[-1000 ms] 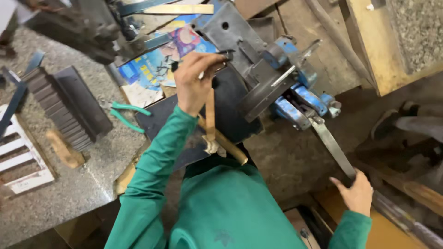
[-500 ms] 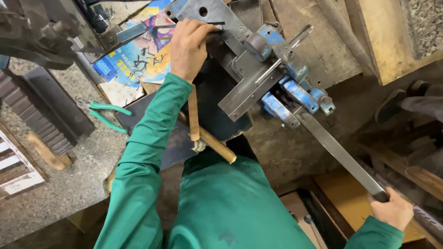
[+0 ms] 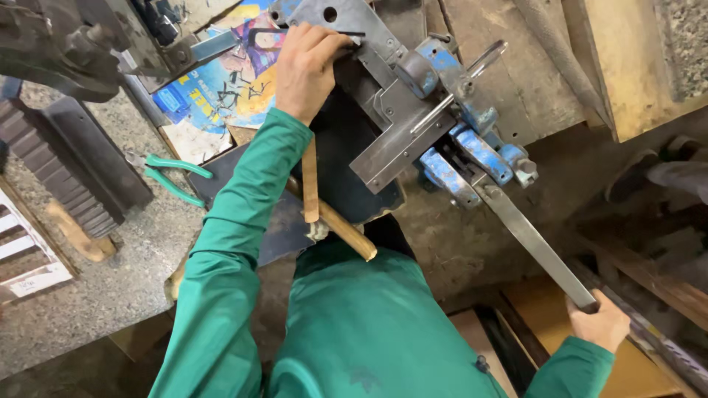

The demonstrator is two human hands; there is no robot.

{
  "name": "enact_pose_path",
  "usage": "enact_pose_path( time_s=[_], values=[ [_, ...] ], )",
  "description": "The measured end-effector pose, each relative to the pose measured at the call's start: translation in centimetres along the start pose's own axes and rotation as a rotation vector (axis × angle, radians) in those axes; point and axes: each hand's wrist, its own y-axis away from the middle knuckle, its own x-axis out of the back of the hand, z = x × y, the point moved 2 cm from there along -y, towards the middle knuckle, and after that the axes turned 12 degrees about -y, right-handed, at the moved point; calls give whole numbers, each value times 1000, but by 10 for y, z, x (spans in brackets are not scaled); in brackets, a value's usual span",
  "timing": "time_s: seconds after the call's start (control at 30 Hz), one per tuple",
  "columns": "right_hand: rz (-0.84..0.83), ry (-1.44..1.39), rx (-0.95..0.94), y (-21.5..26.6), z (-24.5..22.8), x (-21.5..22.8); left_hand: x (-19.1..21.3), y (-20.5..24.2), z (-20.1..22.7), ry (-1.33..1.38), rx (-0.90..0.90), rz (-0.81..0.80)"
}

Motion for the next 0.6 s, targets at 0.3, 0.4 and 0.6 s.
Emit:
enact_pose_path(
  time_s=[0.3, 0.4, 0.6],
  values=[
    [-38, 113, 12, 17, 1, 5, 23, -12, 7, 77, 17, 11],
    [-137, 34, -24, 13, -25, -12, 49, -18, 14, 427, 170, -29],
    [118, -141, 676, 17, -188, 37, 106, 7, 38, 1454, 637, -36]
  ],
)
